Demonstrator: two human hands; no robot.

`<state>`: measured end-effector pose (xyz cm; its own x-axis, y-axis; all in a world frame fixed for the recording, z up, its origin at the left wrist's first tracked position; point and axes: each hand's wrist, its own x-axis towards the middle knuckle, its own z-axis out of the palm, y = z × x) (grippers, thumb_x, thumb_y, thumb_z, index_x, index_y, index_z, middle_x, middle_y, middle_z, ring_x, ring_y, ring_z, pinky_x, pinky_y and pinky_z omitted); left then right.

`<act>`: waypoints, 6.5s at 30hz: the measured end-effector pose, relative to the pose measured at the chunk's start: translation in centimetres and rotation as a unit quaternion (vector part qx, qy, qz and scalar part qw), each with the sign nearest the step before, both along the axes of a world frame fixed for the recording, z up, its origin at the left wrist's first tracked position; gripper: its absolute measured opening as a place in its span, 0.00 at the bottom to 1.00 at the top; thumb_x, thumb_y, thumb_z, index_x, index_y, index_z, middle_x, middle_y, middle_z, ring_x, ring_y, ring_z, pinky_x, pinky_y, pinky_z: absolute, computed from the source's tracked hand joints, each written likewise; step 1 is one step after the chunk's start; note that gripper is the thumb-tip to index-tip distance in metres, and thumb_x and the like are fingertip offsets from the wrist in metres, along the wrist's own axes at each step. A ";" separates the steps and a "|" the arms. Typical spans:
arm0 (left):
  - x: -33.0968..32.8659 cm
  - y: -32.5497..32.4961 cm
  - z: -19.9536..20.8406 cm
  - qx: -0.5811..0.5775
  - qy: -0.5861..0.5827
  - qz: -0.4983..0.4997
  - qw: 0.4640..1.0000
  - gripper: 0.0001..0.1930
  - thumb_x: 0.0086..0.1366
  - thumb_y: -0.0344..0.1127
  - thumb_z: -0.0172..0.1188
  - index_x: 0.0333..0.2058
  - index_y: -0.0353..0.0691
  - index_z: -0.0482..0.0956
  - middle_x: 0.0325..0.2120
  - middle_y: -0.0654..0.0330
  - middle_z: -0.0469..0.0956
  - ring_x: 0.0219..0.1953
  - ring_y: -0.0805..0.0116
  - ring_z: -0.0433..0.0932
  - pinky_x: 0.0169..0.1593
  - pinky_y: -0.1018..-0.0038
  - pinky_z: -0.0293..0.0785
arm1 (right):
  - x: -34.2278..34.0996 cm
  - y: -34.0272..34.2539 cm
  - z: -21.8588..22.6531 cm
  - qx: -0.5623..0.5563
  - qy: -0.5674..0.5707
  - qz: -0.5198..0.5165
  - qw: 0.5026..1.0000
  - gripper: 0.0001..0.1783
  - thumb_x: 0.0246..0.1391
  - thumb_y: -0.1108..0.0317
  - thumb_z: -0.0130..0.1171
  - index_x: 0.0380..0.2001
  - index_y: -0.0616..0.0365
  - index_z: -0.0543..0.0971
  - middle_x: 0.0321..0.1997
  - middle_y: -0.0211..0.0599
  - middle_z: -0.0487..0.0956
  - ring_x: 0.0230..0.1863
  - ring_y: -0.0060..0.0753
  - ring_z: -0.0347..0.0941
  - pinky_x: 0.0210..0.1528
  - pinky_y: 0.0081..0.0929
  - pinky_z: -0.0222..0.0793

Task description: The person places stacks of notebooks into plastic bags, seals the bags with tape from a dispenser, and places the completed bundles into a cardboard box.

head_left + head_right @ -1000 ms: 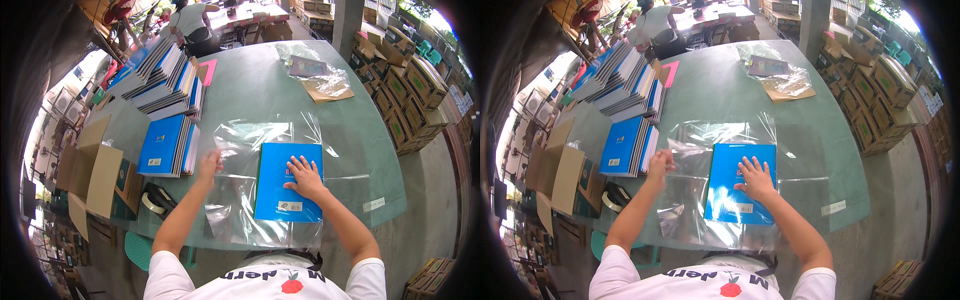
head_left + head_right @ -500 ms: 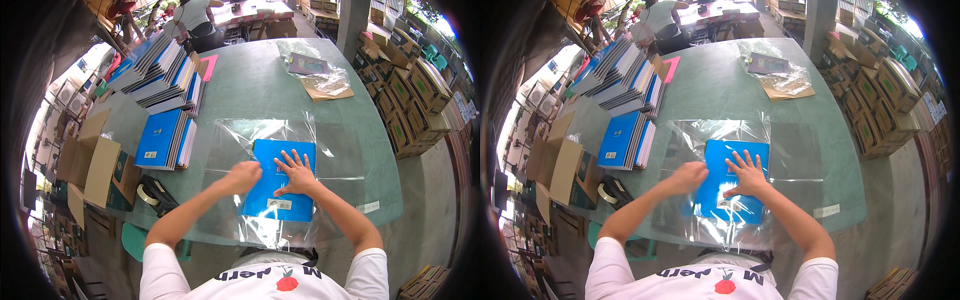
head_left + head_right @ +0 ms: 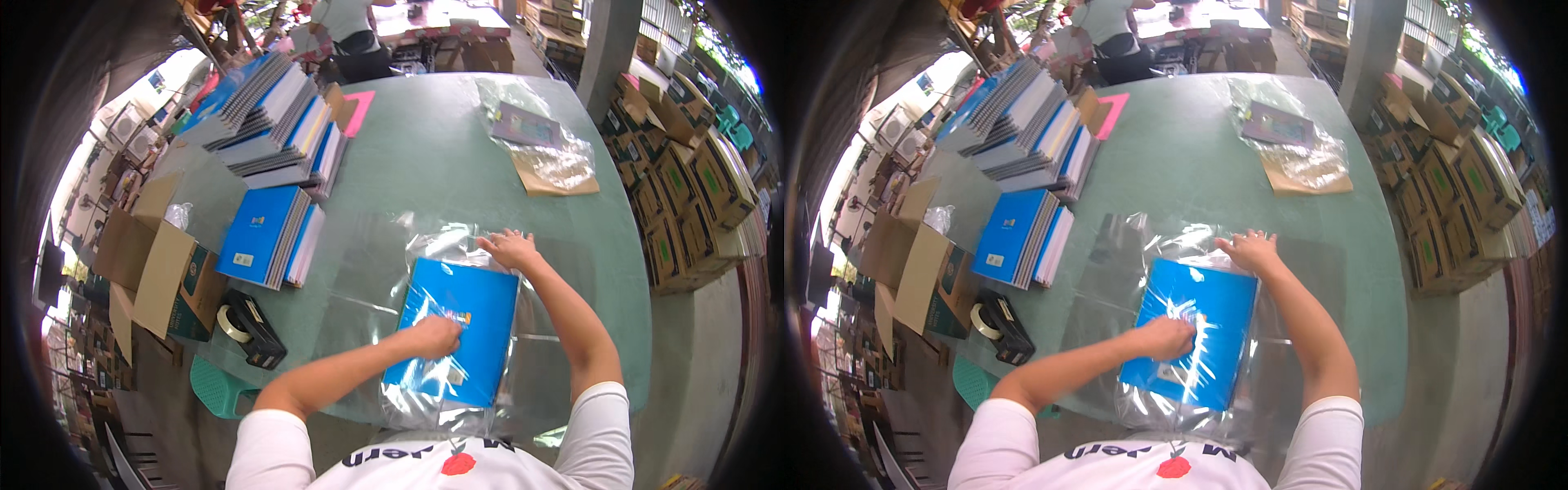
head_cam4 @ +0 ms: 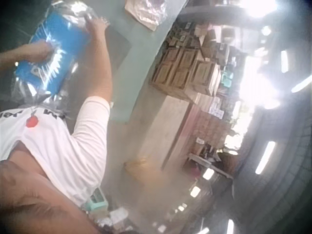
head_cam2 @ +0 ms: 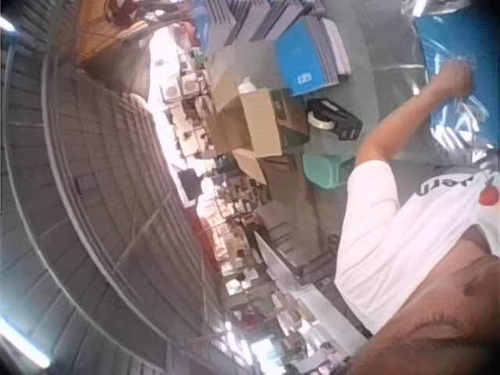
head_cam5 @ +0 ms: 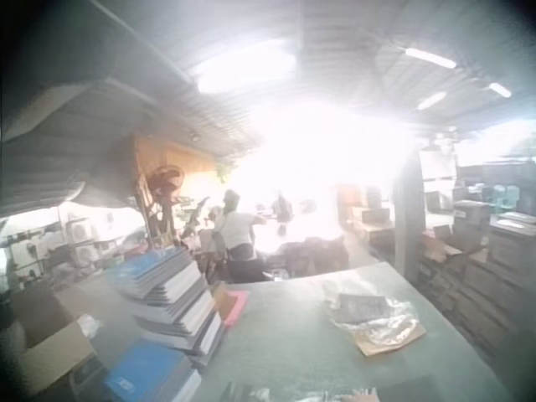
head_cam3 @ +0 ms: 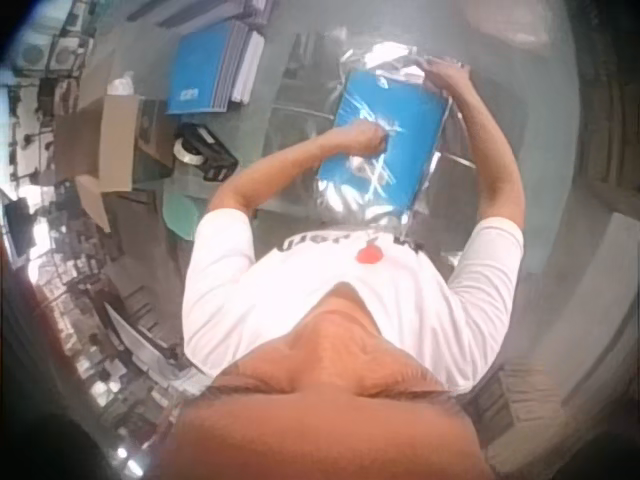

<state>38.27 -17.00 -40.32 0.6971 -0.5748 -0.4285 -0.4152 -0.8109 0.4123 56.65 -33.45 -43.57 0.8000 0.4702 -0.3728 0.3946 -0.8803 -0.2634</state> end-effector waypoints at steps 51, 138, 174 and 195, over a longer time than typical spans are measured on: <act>-22.6 27.6 0.1 -0.286 -0.361 0.774 0.435 0.13 0.58 0.39 0.58 0.22 0.36 0.72 0.19 0.63 0.73 0.17 0.76 0.64 0.22 0.76 0.61 | -18.5 2.9 5.2 -0.006 -0.078 0.052 0.996 0.53 0.28 0.48 0.69 0.61 0.45 0.57 0.64 0.28 0.60 0.68 0.46 0.44 0.64 0.54 0.37; -10.4 6.3 25.4 -0.050 -0.368 -0.063 0.926 0.33 0.47 0.43 0.66 0.53 0.44 0.66 0.49 0.50 0.65 0.51 0.52 0.63 0.53 0.64 0.62 | -25.9 -3.3 8.6 0.583 -0.354 -0.097 0.725 0.36 0.38 0.61 0.70 0.51 0.58 0.68 0.49 0.43 0.69 0.50 0.38 0.67 0.49 0.33 0.66; -4.6 7.7 25.6 -0.307 -0.384 0.112 0.864 0.23 0.41 0.36 0.70 0.39 0.41 0.76 0.52 0.58 0.67 0.57 0.59 0.62 0.60 0.61 0.55 | -27.6 -1.3 15.4 0.175 -0.504 0.184 0.826 0.23 0.42 0.70 0.54 0.47 0.49 0.74 0.41 0.28 0.70 0.43 0.32 0.64 0.47 0.34 0.60; -7.6 3.2 28.5 -0.302 -0.505 0.198 0.784 0.09 0.48 0.37 0.63 0.26 0.38 0.78 0.15 0.60 0.75 0.19 0.68 0.74 0.27 0.75 0.69 | -27.3 -1.1 15.7 0.196 -0.469 0.214 0.834 0.30 0.30 0.71 0.57 0.46 0.51 0.75 0.34 0.26 0.67 0.36 0.32 0.63 0.40 0.32 0.60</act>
<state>30.67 -13.76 -11.79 0.6801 -0.1127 0.7244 -0.5423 -0.7423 0.3936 29.31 -34.57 -27.85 0.3819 0.7260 0.5719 0.8445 -0.5255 0.1032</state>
